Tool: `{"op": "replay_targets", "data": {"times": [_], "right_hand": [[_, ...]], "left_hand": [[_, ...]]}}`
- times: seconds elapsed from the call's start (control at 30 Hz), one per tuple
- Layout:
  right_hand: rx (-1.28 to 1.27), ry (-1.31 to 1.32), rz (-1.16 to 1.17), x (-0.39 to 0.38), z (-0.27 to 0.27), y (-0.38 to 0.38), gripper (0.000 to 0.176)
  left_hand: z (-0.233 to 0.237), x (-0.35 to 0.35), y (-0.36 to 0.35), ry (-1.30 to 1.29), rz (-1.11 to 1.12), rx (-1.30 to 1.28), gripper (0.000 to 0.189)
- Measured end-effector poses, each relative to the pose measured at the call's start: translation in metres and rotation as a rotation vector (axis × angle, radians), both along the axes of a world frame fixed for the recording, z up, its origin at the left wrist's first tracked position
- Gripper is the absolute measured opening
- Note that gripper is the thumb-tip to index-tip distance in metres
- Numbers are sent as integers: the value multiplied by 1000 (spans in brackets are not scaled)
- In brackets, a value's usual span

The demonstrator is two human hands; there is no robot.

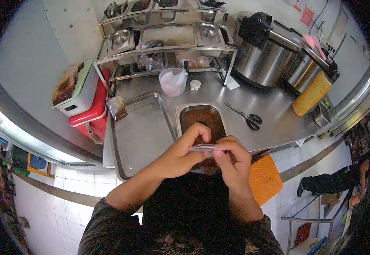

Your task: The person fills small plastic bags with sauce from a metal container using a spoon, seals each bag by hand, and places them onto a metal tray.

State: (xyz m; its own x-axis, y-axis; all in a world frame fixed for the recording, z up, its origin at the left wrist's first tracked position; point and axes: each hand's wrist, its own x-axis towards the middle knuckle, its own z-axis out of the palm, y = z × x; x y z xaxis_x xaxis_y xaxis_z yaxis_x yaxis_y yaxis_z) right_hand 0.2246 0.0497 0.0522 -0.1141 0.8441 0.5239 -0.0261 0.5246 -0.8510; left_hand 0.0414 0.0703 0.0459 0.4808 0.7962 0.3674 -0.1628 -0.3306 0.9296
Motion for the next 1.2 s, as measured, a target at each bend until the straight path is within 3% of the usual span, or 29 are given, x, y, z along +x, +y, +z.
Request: {"op": "replay_targets", "data": {"times": [0.1, 0.27, 0.37, 0.53, 0.73, 0.93, 1.13, 1.2], "right_hand": [[60, -15, -98, 2, -8, -1, 9], [65, 6, -112, -3, -8, -4, 8], [90, -18, -85, -8, -3, -2, 8], [20, -170, -39, -1, -2, -10, 5], [15, -118, -28, -13, -7, -3, 7], [152, -256, 9, -23, 3, -7, 5], [58, -339, 13, -30, -10, -3, 12], [171, -363, 17, -41, -14, 7, 23]], "left_hand": [[11, -1, -19, 3, 93, -65, 20], [-1, 6, -33, -43, 371, 54, 9], [4, -1, -34, 59, 462, 182, 6], [0, -5, -34, 48, 472, 174, 3], [3, -18, -41, 140, 466, 200, 4], [10, -30, -44, 193, 442, 239, 6], [9, -55, -39, 340, 490, 363, 8], [4, -66, -34, 376, 524, 368, 8]]}}
